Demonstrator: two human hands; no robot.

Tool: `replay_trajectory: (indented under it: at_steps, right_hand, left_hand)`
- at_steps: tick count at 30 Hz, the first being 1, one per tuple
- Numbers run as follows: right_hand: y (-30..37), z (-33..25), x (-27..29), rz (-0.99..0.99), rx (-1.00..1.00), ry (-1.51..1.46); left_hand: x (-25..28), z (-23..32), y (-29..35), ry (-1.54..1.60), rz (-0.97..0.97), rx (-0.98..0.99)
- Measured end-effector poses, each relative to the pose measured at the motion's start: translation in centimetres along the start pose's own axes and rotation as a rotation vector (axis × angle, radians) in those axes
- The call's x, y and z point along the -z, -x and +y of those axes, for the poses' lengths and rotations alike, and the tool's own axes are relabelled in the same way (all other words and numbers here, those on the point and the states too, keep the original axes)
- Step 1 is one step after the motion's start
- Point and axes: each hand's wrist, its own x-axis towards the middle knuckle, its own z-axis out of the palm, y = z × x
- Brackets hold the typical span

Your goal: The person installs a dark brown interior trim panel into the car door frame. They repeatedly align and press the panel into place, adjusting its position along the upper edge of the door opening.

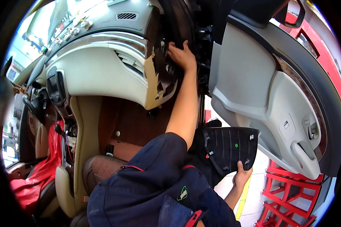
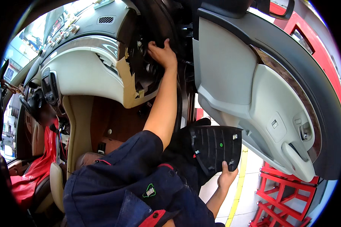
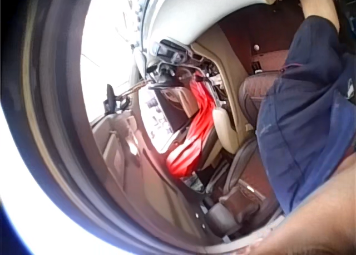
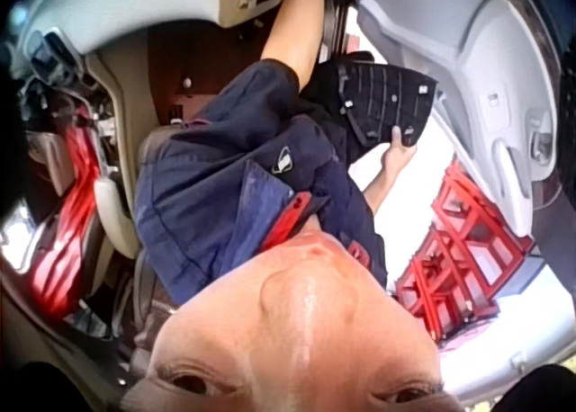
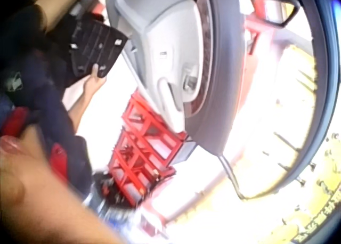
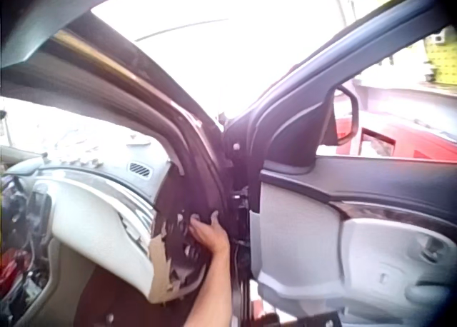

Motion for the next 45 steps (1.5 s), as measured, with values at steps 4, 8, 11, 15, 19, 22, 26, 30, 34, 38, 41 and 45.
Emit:
replay_trajectory:
  at_steps: [4, 8, 11, 15, 19, 22, 26, 30, 34, 38, 41, 45]
  right_hand:
    - [-0.7, -0.4, 0.1, -0.048, -0.01, -0.002]
    - [-1.6, -0.8, -0.3, -0.061, 0.008, 0.045]
    - [-1.7, -0.6, 0.3, -0.062, -0.01, 0.066]
    - [-0.6, -0.9, 0.1, -0.05, -0.012, 0.0]
    - [-0.2, 0.6, 1.2, 0.01, -0.001, -0.076]
    - [-0.3, 1.7, 1.8, 0.022, 0.021, -0.122]
    - [0.5, 2.1, 3.6, -0.084, 0.034, 0.056]
    - [1.5, 1.7, 2.0, 0.008, 0.167, 0.023]
    - [1.8, 3.0, -1.0, -0.16, 0.262, -0.008]
    - [1.3, -0.5, -6.8, -0.47, 0.357, 0.059]
    - [1.5, -2.4, -10.9, -0.598, 0.44, 0.232]
    - [-0.1, -3.3, -13.8, -0.643, 0.535, 0.363]
  left_hand:
    - [0.4, 0.6, -0.6, -0.1, 0.03, 0.058]
    - [0.8, 0.9, -1.3, -0.104, 0.04, 0.003]
    - [1.1, 1.2, -1.3, -0.109, -0.01, 0.044]
    - [2.4, 2.1, -1.9, -0.061, -0.059, 0.172]
    - [3.3, 2.6, 0.2, -0.045, -0.068, 0.095]
    - [4.1, 2.0, 2.2, 0.018, 0.017, -0.084]
    - [6.2, 3.6, 0.5, -0.139, -0.132, -0.048]
    - [8.1, 3.4, 0.2, -0.281, -0.459, -0.181]
    - [9.9, 6.0, -2.0, -0.356, -0.799, -0.173]
    - [9.5, 8.0, -4.0, -0.22, -1.139, 0.069]
    - [8.9, 9.6, -4.6, -0.382, -1.224, 0.127]
    - [7.4, 11.7, -6.1, -0.706, -1.397, 0.233]
